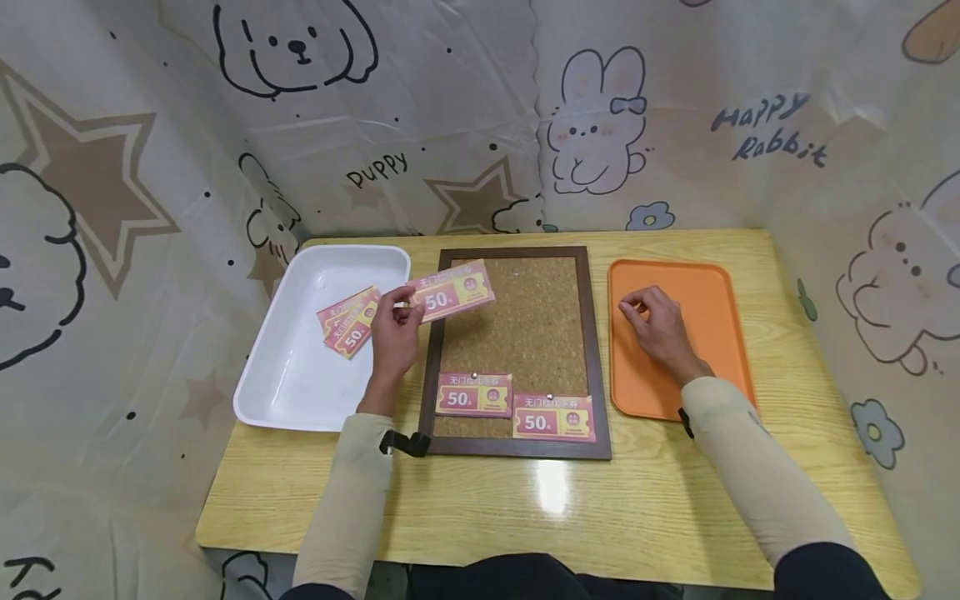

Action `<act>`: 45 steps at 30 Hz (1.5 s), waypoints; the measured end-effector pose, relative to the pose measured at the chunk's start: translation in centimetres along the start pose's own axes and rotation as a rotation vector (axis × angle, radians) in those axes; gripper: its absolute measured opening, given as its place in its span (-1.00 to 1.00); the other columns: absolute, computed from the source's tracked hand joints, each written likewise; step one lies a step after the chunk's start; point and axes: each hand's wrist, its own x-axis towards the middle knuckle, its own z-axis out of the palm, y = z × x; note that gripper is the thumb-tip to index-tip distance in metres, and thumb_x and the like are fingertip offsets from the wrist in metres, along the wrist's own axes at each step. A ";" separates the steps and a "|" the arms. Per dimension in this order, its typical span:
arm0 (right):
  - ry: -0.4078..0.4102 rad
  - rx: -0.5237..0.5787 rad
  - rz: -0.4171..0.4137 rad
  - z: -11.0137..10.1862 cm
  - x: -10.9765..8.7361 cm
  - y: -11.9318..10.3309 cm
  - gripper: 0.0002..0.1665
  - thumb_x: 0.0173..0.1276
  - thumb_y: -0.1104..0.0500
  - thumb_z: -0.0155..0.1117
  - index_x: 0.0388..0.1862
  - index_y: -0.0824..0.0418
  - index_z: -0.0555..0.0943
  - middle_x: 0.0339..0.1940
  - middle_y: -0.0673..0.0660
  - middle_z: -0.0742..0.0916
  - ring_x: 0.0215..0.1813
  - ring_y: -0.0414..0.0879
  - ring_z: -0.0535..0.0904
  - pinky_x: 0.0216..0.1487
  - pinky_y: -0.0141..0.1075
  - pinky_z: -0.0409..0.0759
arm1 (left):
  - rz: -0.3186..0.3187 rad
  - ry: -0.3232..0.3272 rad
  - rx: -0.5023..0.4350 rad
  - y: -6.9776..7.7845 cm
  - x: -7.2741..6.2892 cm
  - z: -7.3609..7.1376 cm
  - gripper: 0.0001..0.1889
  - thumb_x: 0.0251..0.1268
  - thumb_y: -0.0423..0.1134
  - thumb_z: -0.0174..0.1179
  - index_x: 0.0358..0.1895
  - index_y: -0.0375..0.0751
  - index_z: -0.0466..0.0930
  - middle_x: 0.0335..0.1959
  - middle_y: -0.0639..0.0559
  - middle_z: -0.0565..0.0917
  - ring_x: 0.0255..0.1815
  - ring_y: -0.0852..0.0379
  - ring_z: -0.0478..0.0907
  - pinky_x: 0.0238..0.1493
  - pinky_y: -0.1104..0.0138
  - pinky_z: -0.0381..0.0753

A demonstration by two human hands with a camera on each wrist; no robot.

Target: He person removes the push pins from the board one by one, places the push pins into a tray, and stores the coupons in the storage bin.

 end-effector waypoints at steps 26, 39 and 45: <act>-0.030 -0.018 0.022 -0.7 -0.4 0.3 -0.80 0.40 0.12 0.23 -0.15 0.24 0.61 -0.23 0.19 0.61 -0.21 0.10 0.49 -0.15 -0.11 0.16 | -0.053 0.070 -0.050 -1.3 0.5 -1.8 -0.62 0.32 -0.43 0.14 0.19 -0.39 0.44 0.00 -0.12 0.46 -0.21 0.21 0.51 -0.27 0.60 0.49; -0.040 -0.053 0.021 -0.8 -0.6 0.5 -0.78 0.41 0.11 0.22 -0.14 0.25 0.61 -0.24 0.20 0.62 -0.20 0.12 0.50 -0.13 -0.05 0.20 | -0.054 0.158 -0.074 -5.3 2.0 -2.6 -0.63 0.29 -0.41 0.18 0.17 -0.30 0.46 -0.09 0.10 0.44 -0.27 0.35 0.53 -0.27 0.59 0.47; -0.058 -0.088 0.050 -1.0 -0.8 0.6 -0.77 0.42 0.09 0.20 -0.14 0.24 0.63 -0.24 0.21 0.64 -0.21 0.12 0.53 -0.12 0.00 0.24 | -0.051 0.205 -0.062 -5.5 1.8 -3.2 -0.64 0.27 -0.45 0.16 0.14 -0.31 0.47 -0.12 0.10 0.45 -0.30 0.36 0.51 -0.29 0.59 0.46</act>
